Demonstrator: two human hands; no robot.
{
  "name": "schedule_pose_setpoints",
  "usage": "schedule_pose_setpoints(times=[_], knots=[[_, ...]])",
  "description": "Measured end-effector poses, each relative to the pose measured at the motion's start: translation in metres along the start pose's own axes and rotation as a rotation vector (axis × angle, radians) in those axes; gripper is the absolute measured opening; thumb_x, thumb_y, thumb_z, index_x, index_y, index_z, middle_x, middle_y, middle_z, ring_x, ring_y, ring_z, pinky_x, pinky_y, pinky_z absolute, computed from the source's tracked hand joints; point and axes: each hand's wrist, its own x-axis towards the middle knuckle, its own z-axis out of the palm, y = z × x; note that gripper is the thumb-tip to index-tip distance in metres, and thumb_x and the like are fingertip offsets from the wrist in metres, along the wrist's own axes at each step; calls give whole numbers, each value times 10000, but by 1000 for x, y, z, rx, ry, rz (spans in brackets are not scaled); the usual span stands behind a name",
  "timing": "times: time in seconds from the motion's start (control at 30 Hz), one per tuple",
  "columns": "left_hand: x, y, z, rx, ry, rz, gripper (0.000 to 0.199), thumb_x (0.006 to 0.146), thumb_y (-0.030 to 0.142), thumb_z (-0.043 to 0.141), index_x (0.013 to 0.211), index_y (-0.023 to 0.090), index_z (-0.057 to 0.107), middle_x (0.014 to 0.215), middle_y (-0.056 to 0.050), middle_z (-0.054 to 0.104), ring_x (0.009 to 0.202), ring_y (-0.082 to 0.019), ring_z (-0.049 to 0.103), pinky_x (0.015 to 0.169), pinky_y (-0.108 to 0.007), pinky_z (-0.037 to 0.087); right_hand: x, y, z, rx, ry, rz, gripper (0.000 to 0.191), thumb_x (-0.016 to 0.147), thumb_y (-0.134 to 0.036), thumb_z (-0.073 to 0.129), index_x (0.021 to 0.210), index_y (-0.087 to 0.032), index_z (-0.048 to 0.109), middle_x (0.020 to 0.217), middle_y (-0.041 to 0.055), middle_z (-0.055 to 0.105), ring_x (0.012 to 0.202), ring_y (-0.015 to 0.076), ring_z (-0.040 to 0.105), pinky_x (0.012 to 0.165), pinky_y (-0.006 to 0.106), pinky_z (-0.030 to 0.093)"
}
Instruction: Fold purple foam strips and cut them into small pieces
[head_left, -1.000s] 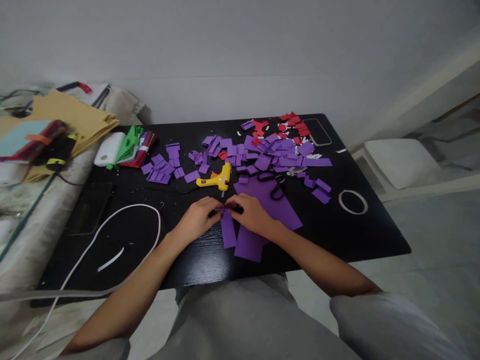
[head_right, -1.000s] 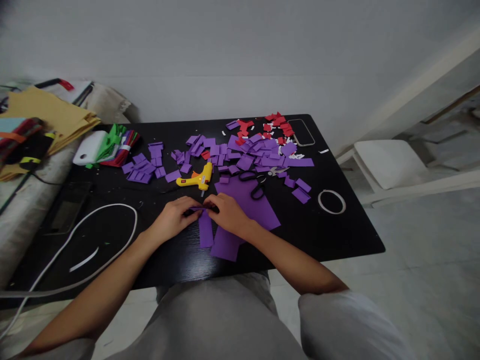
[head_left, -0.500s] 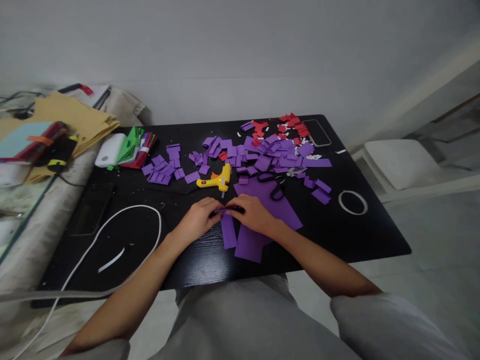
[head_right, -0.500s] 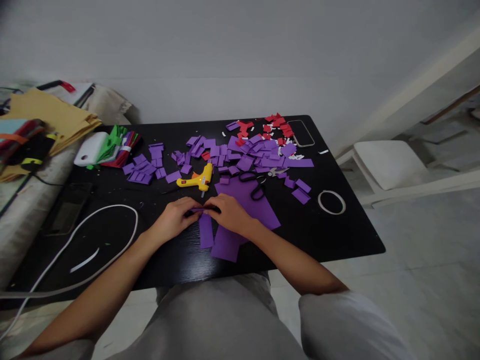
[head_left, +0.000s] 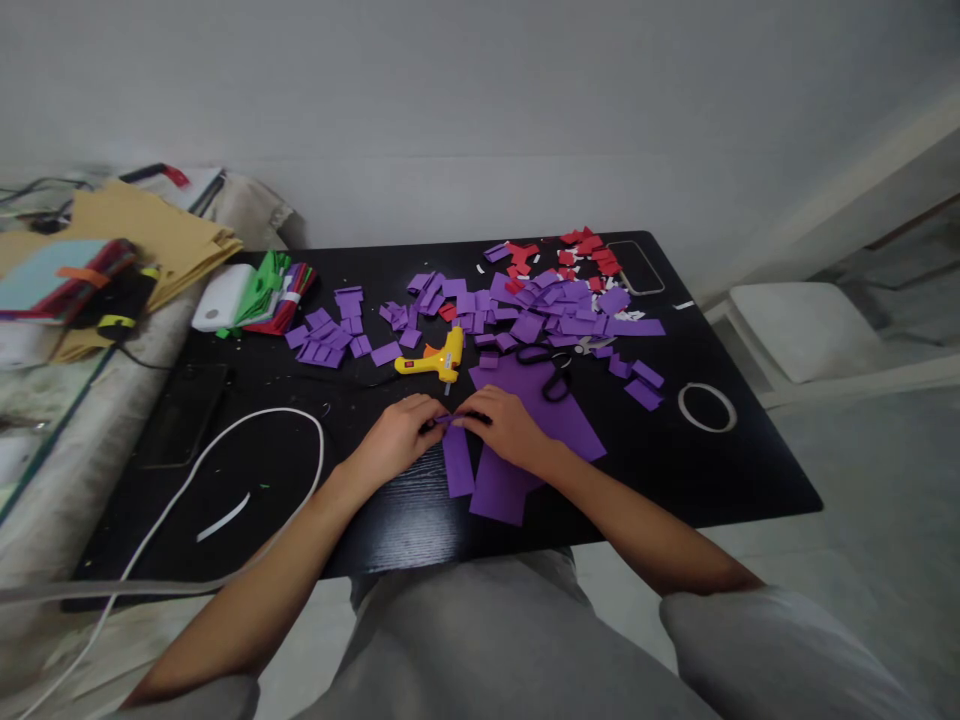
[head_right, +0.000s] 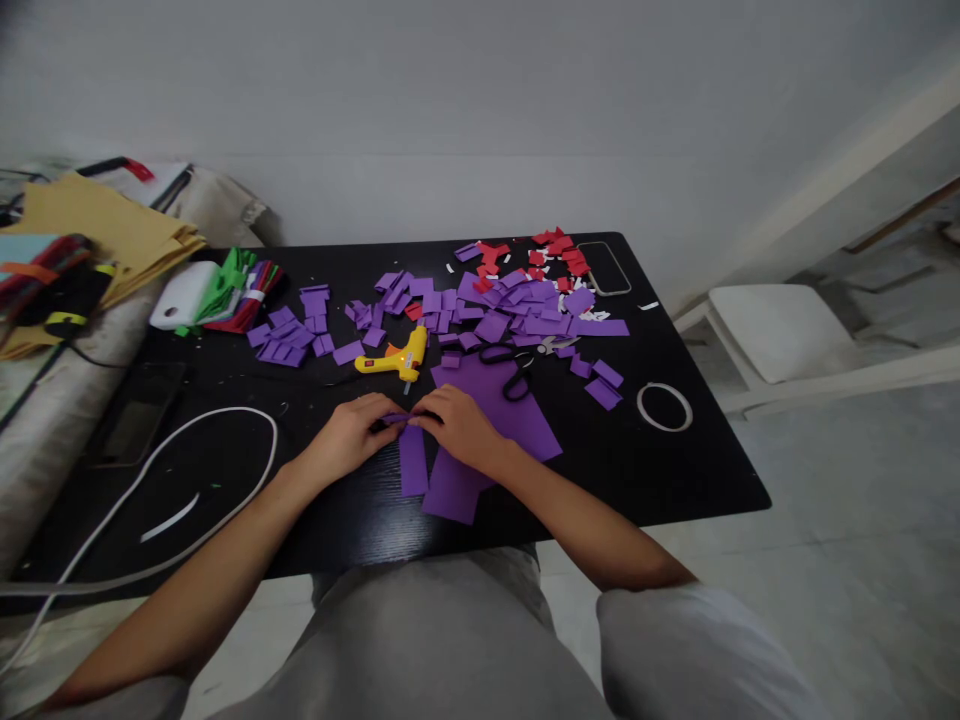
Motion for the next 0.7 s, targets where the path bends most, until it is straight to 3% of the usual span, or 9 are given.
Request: schedule_pose_setpoints(times=[0.33,0.7], knots=[[-2,-2,1,9,-1,-5,65,959,147,665,1000,195,678,891,-24,685,839,-192,652,772,-311,513,0,1,1,-9,-22,21,62,959,-232,747,951,-178,776,936,81,789,927,225,686,870,366,529],[-1,-3,-2,25,5,5,69,976,204,664,908,194,656,851,-27,659,825,-200,622,753,-313,481,0,-1,1,16,-37,38,54,964,-214,735,953,-185,780,936,85,781,930,229,672,884,378,525]])
